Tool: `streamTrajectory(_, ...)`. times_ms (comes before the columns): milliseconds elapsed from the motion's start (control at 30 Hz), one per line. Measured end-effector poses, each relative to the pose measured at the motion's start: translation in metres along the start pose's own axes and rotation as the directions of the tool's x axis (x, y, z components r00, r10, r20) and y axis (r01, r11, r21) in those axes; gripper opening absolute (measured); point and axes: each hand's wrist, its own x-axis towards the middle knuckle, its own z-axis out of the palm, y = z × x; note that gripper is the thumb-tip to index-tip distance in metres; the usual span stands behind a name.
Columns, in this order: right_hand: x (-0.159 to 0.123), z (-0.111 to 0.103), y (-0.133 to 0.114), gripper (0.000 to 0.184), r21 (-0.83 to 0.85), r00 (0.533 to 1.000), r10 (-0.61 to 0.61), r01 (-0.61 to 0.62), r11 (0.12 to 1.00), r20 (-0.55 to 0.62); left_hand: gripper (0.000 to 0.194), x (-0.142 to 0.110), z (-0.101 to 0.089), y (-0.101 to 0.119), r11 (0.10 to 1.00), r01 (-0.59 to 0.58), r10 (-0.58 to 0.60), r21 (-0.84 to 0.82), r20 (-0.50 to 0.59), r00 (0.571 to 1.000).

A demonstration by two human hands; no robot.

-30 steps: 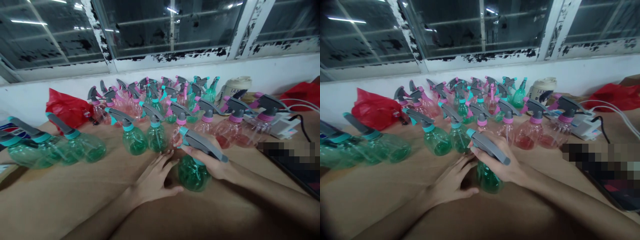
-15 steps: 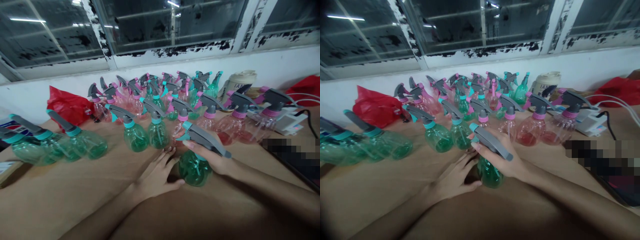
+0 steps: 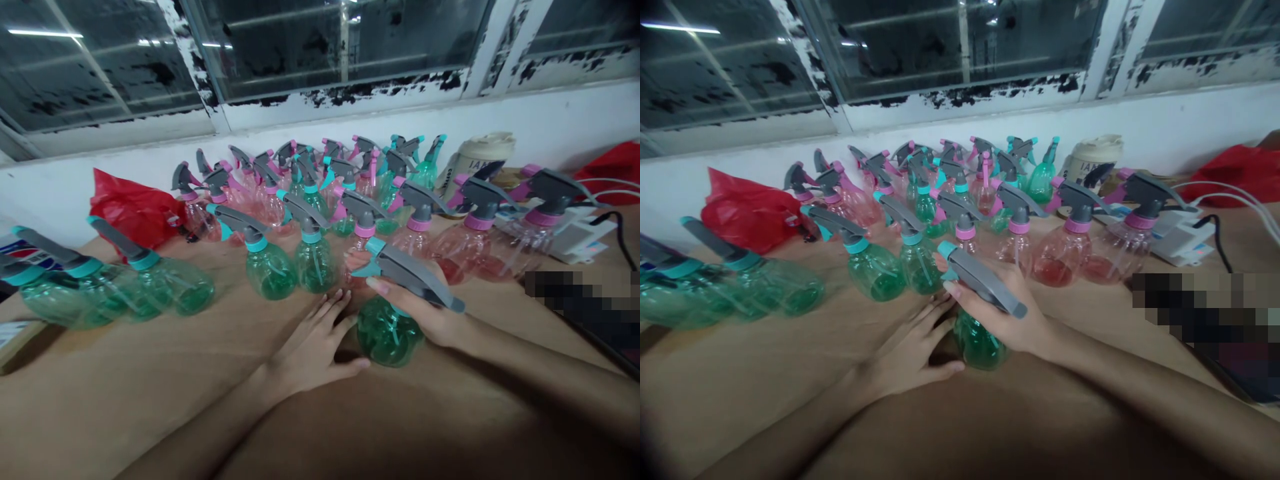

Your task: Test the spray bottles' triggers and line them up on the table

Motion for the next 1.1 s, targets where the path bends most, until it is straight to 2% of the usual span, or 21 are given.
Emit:
streamTrajectory(133,0.0013,0.0,-0.0023,0.012,0.159,0.999,0.03,-0.025,0.987,-0.03,0.075,0.0001,0.0,-0.0005,1.0,-0.01,0.01,0.018,0.016,1.0)
streamTrajectory(267,0.0036,-0.0013,-0.005,0.018,0.227,1.0,0.015,-0.017,0.974,0.01,0.077,0.0005,0.0012,-0.0018,0.999,-0.014,0.013,0.04,0.019,1.0)
streamTrajectory(667,0.0049,-0.0031,-0.0043,0.007,0.162,0.996,-0.085,0.089,0.983,-0.032,0.075,0.0005,0.0005,-0.0021,0.998,-0.032,0.031,0.047,0.021,0.999)
streamTrajectory(1000,0.0038,-0.0033,-0.0025,0.019,0.103,0.997,-0.072,0.076,0.992,-0.042,0.072,0.0003,-0.0002,-0.0019,0.999,-0.033,0.033,0.016,0.004,0.999)
streamTrajectory(1100,0.0037,-0.0037,-0.0035,0.018,0.117,0.997,-0.072,0.074,0.99,-0.021,0.074,0.0001,-0.0009,-0.0011,1.0,-0.027,0.027,-0.002,0.005,1.0)
